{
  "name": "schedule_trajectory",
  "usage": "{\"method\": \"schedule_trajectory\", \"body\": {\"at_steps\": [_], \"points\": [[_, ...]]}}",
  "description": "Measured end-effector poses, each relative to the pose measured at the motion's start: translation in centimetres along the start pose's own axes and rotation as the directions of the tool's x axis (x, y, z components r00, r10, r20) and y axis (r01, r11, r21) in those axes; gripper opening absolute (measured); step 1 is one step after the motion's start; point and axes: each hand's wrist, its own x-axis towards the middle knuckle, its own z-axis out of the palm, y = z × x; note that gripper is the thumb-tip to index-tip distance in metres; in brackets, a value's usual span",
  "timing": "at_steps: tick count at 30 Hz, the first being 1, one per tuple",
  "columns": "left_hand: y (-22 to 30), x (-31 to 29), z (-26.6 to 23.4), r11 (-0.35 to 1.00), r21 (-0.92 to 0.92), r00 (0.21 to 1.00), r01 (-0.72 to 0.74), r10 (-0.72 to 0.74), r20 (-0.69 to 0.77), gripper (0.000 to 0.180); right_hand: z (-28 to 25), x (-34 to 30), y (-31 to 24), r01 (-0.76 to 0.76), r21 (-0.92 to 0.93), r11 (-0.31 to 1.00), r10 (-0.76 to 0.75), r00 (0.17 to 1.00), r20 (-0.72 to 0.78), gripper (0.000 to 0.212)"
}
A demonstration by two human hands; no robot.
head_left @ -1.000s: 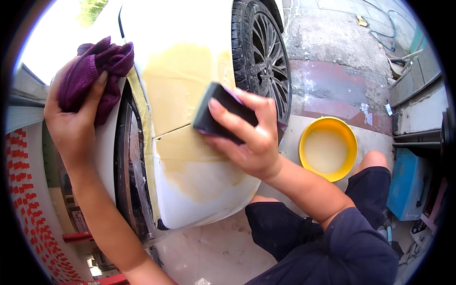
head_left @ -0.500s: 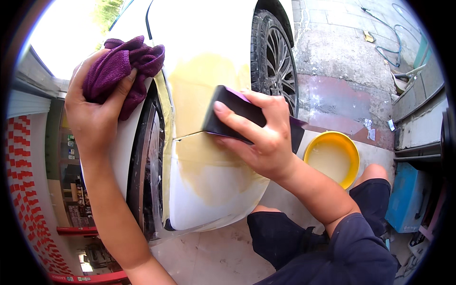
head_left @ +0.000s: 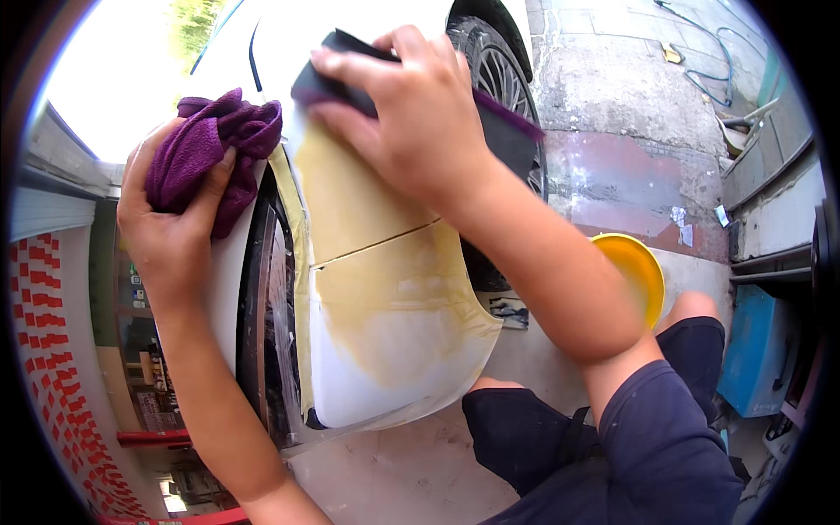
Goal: The person sands a section of a white car's front bumper using a purple sanding block and a purple cloth. They repeatedly rub the sanding block over a yellowish area on the bumper, occasionally wiping the surface with the cloth and dipping the block into a yellow bucket of water.
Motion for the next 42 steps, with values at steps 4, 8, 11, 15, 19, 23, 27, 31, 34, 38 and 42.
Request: {"method": "schedule_trajectory", "body": {"at_steps": [4,8,11,15,19,23,27,31,34,38,42], "points": [[0.1,0.1,-1.1,0.996,0.089,0.999,-0.022,0.019,0.025,0.049,-0.4,-0.3,-0.8,-0.025,0.011,1.000,0.025,1.000,-0.006,0.041],[-0.4,-0.2,0.2,0.991,0.107,0.997,-0.082,0.082,0.005,0.049,-4.5,-12.8,-4.1,-0.041,0.119,0.992,0.032,0.997,0.075,0.058],[0.1,0.0,-0.2,0.996,0.066,0.998,-0.067,0.066,0.010,0.048,-3.0,-8.9,-3.3,-0.024,0.104,0.994,0.021,0.999,0.032,0.048],[-0.1,0.1,0.0,1.000,0.000,1.000,-0.021,0.021,0.016,0.048,1.3,2.7,2.4,-0.080,-0.121,0.989,0.078,0.997,-0.021,0.043],[-1.0,0.0,-0.8,0.998,0.027,0.999,-0.053,0.053,0.009,0.046,-0.9,-3.2,-0.7,-0.042,0.018,0.999,0.042,0.999,0.025,0.045],[-0.1,0.1,0.9,0.997,0.007,0.997,-0.081,0.081,-0.019,0.044,-5.1,-13.7,-4.3,-0.048,0.065,0.997,0.042,0.995,0.087,0.052],[-0.2,0.5,0.5,0.992,0.028,0.990,-0.126,0.127,-0.063,0.044,-1.3,-3.6,-3.2,-0.037,-0.020,0.999,0.038,0.998,0.042,0.043],[-0.9,0.9,0.9,0.974,0.075,0.965,-0.215,0.224,-0.137,0.043,-0.9,-0.3,-1.9,-0.009,-0.146,0.989,0.023,0.995,0.092,0.044],[-1.1,0.4,0.3,0.985,0.088,0.985,-0.147,0.153,-0.074,0.050,-3.2,-9.1,-4.9,-0.007,0.011,1.000,0.006,0.994,0.107,0.048],[-0.5,1.3,0.4,0.961,0.112,0.956,-0.252,0.265,-0.122,0.042,-5.4,-15.1,-6.5,-0.020,0.070,0.997,0.016,0.999,0.048,0.059],[0.2,0.0,1.1,0.967,0.102,0.970,-0.233,0.238,-0.045,0.039,-4.4,-17.0,-3.5,-0.082,0.117,0.990,0.085,0.996,-0.025,0.061]]}}
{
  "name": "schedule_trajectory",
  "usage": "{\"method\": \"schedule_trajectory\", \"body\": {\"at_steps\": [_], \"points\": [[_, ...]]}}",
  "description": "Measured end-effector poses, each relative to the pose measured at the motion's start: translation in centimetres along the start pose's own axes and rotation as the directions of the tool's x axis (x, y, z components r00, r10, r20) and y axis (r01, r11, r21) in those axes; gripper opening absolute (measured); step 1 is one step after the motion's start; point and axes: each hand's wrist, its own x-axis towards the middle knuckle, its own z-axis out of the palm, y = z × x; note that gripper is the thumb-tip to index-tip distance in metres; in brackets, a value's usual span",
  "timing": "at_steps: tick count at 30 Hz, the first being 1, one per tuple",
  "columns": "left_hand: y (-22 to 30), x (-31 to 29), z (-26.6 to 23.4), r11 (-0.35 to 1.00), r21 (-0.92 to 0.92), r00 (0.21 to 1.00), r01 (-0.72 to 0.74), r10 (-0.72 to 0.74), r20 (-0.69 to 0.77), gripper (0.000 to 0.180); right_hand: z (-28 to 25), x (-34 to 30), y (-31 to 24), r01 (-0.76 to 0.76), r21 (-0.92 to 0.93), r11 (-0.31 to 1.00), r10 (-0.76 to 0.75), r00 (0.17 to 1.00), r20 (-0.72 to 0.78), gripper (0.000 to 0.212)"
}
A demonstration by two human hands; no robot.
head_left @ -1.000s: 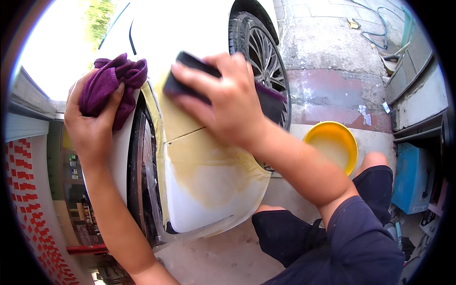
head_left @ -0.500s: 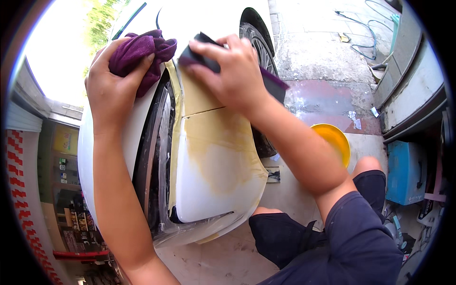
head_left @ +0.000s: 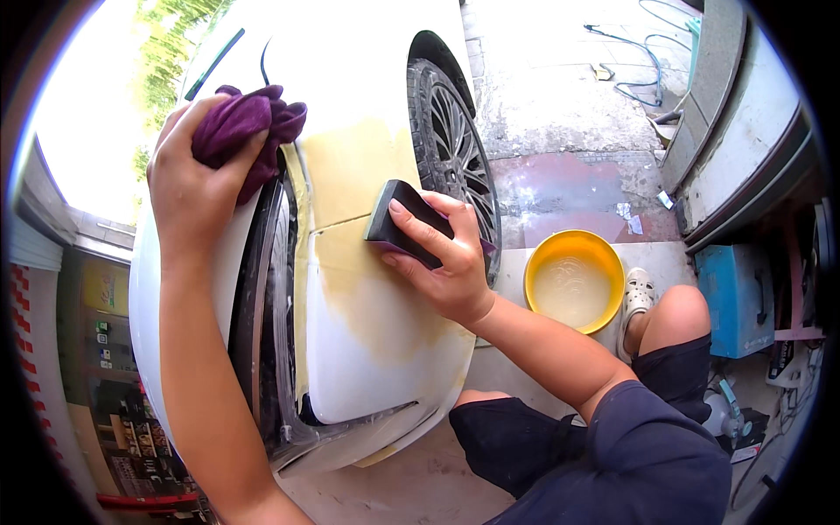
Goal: The person sands a section of a white car's front bumper using a purple sanding block and a purple cloth. They repeatedly rub the sanding block over a yellowish area on the bumper, occasionally wiping the surface with the cloth and dipping the block into a yellow bucket of water.
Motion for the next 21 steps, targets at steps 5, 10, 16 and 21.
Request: {"method": "schedule_trajectory", "body": {"at_steps": [5,10,16,21], "points": [[0.6,0.0,-1.0,0.993,0.015,0.990,0.115,-0.116,0.085,0.044,3.6,7.9,5.4,-0.200,0.193,0.961,0.222,0.970,-0.103,0.052],[-0.1,-0.4,-1.6,0.990,0.034,0.984,0.137,-0.140,0.111,0.047,4.0,8.3,5.7,-0.253,0.221,0.942,0.283,0.953,-0.112,0.053],[0.5,-0.6,-0.6,0.995,0.034,0.989,0.092,-0.096,0.114,0.049,0.7,0.2,3.4,-0.175,0.196,0.965,0.192,0.979,-0.069,0.057],[0.4,-0.8,-1.4,0.983,0.025,0.974,0.180,-0.181,0.135,0.050,4.8,12.3,7.6,-0.232,0.229,0.945,0.275,0.945,-0.178,0.048]]}}
